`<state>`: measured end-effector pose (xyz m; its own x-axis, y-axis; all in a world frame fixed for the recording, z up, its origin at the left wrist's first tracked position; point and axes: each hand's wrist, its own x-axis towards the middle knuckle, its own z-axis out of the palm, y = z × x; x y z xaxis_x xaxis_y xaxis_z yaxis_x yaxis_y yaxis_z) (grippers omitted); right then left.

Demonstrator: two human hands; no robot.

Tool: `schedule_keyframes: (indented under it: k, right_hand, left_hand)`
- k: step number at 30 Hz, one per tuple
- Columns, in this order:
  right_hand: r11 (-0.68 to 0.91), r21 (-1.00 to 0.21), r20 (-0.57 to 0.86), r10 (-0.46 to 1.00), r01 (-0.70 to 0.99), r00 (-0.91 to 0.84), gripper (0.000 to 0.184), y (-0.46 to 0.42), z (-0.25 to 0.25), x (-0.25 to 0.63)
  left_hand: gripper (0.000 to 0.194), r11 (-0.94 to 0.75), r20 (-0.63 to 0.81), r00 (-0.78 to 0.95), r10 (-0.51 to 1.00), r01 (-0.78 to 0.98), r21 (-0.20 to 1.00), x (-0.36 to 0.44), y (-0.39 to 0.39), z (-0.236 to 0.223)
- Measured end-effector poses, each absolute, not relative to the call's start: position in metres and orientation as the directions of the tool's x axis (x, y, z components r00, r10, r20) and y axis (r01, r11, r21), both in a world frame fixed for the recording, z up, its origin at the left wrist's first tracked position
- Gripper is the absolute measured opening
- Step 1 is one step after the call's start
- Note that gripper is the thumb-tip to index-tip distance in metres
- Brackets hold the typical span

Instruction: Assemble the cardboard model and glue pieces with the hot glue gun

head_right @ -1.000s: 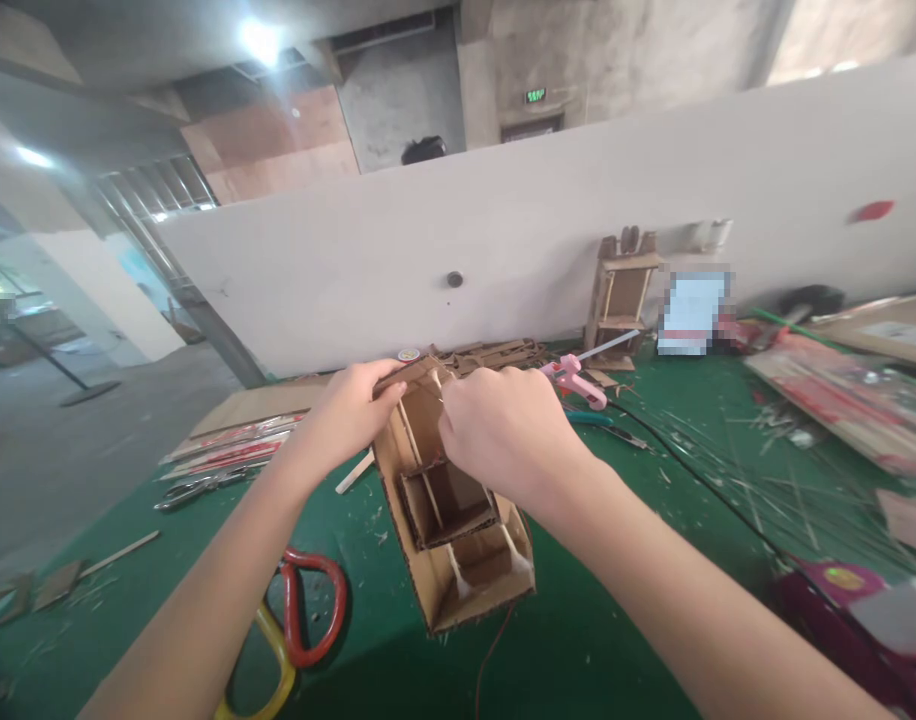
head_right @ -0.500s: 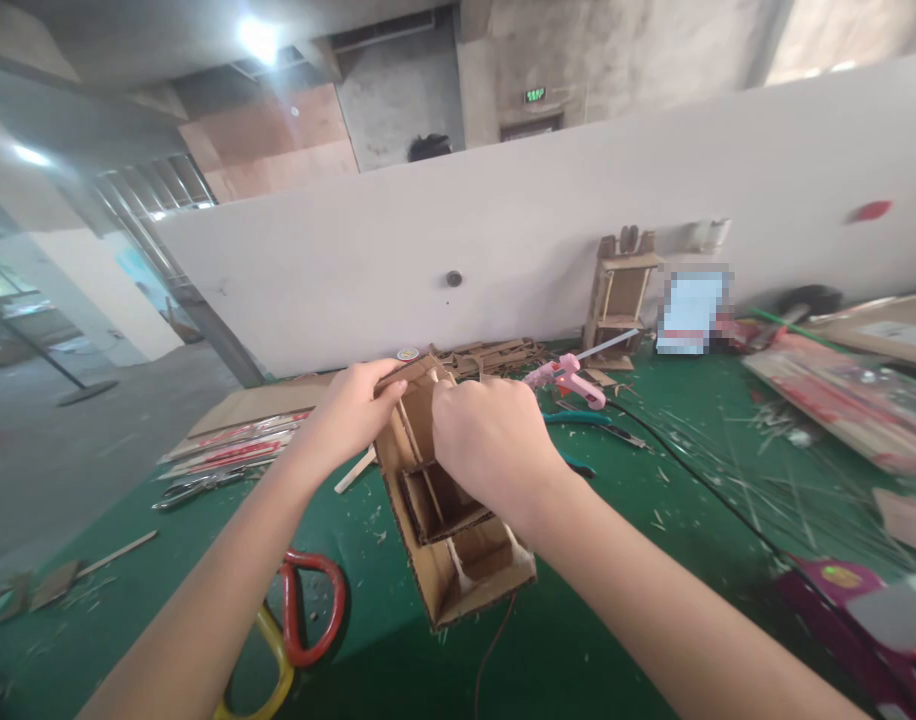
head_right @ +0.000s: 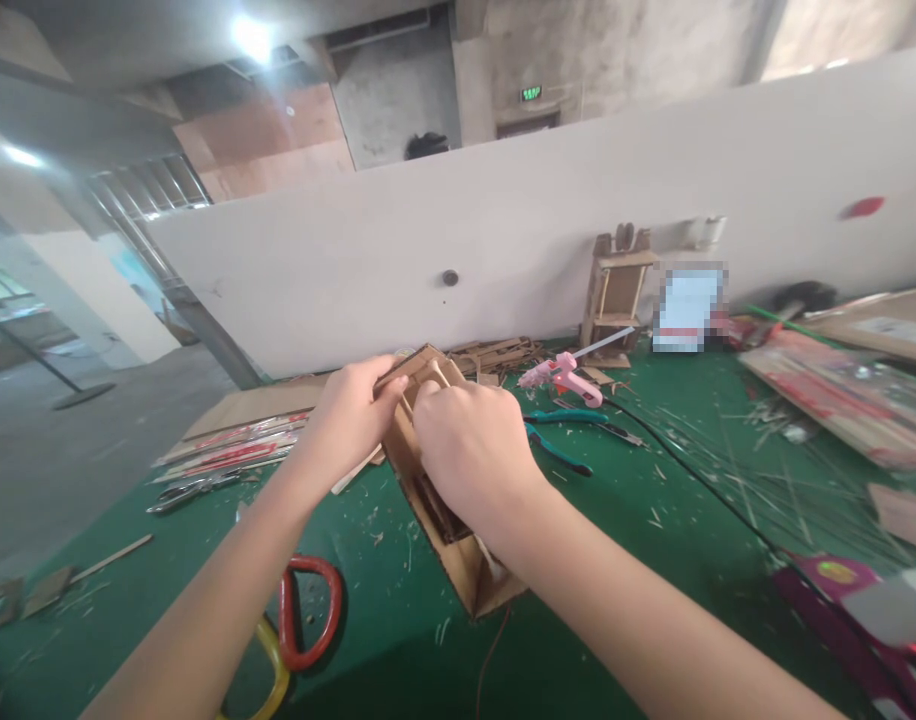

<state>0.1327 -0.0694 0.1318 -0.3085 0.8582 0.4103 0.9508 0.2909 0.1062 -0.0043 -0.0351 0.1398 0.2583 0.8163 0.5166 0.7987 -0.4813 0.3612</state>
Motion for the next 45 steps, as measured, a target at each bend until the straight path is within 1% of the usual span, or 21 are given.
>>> schedule_keyframes:
  k: [6, 11, 17, 20, 24, 27, 32, 39, 45]
  right_hand:
    - [0.260, 0.090, 0.419, 0.866, 0.962, -0.273, 0.021, -0.070, 0.131, 0.133]
    - [0.250, 0.072, 0.413, 0.874, 0.965, -0.257, 0.020, -0.070, 0.131, 0.132]
    - [0.227, 0.049, 0.374, 0.899, 0.973, -0.228, 0.022, -0.071, 0.136, 0.132]
    - [0.230, 0.033, 0.397, 0.890, 0.973, -0.224, 0.022, -0.070, 0.135, 0.134]
    - [0.255, 0.010, 0.431, 0.872, 0.967, -0.235, 0.023, -0.068, 0.133, 0.135]
    - [0.273, 0.000, 0.431, 0.868, 0.962, -0.246, 0.023, -0.068, 0.133, 0.134]
    - [0.247, 0.020, 0.452, 0.862, 0.969, -0.229, 0.021, -0.070, 0.133, 0.132]
    - [0.265, 0.105, 0.569, 0.774, 0.958, -0.277, 0.020, -0.068, 0.125, 0.132]
    - [0.266, 0.082, 0.582, 0.770, 0.961, -0.263, 0.019, -0.063, 0.119, 0.130]
  left_hand:
    - [0.020, -0.461, 0.514, 0.236, 0.825, 0.807, 0.369, -0.002, -0.038, 0.140]
    - [0.019, -0.462, 0.543, 0.230, 0.807, 0.819, 0.340, 0.000, -0.039, 0.139]
    - [0.021, -0.533, 0.565, 0.271, 0.779, 0.761, 0.369, 0.005, -0.042, 0.139]
    - [0.023, -0.553, 0.574, 0.284, 0.768, 0.747, 0.370, 0.006, -0.042, 0.137]
    - [0.029, -0.556, 0.611, 0.256, 0.749, 0.744, 0.370, 0.003, -0.039, 0.136]
    - [0.030, -0.550, 0.592, 0.257, 0.764, 0.740, 0.387, 0.000, -0.038, 0.137]
    - [0.030, -0.546, 0.587, 0.260, 0.767, 0.745, 0.383, -0.002, -0.038, 0.136]
    - [0.030, -0.551, 0.616, 0.264, 0.742, 0.764, 0.336, -0.002, -0.033, 0.130]
    - [0.031, -0.546, 0.615, 0.252, 0.747, 0.761, 0.352, -0.002, -0.033, 0.129]
